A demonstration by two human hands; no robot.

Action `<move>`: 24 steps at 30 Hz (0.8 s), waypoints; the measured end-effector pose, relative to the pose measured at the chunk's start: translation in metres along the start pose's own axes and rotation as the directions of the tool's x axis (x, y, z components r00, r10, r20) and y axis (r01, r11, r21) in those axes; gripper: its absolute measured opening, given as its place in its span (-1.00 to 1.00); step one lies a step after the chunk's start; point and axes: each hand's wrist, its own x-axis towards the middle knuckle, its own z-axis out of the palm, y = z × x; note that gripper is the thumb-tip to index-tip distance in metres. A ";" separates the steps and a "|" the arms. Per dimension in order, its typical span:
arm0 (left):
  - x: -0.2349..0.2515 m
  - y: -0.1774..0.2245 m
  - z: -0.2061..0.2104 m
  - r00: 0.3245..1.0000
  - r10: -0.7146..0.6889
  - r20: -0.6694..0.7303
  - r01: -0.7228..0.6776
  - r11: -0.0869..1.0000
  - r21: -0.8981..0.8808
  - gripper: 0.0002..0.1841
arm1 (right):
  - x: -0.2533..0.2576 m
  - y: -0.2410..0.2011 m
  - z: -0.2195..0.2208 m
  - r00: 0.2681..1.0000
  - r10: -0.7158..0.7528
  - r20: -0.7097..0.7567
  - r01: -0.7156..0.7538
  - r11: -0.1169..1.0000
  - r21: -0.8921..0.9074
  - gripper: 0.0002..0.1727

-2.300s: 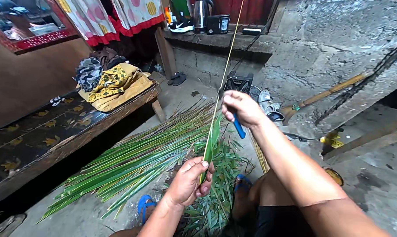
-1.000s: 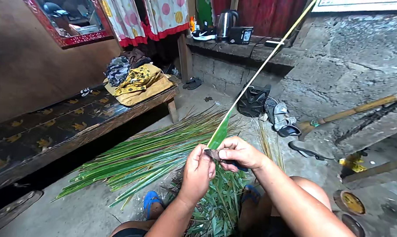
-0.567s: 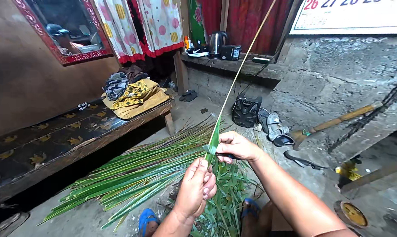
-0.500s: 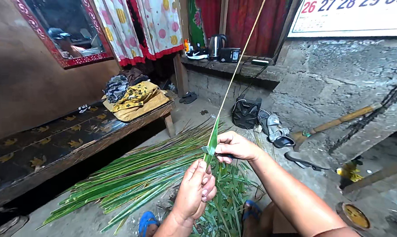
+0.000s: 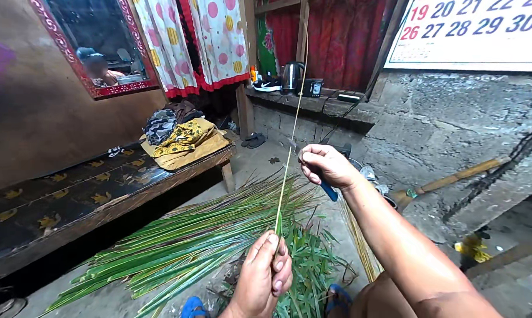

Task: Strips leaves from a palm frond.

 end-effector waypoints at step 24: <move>0.006 -0.028 -0.017 0.994 0.100 -0.046 -0.071 0.902 0.426 -0.66 | -0.095 0.020 0.046 0.977 0.210 0.029 -0.212 0.964 0.158 -0.68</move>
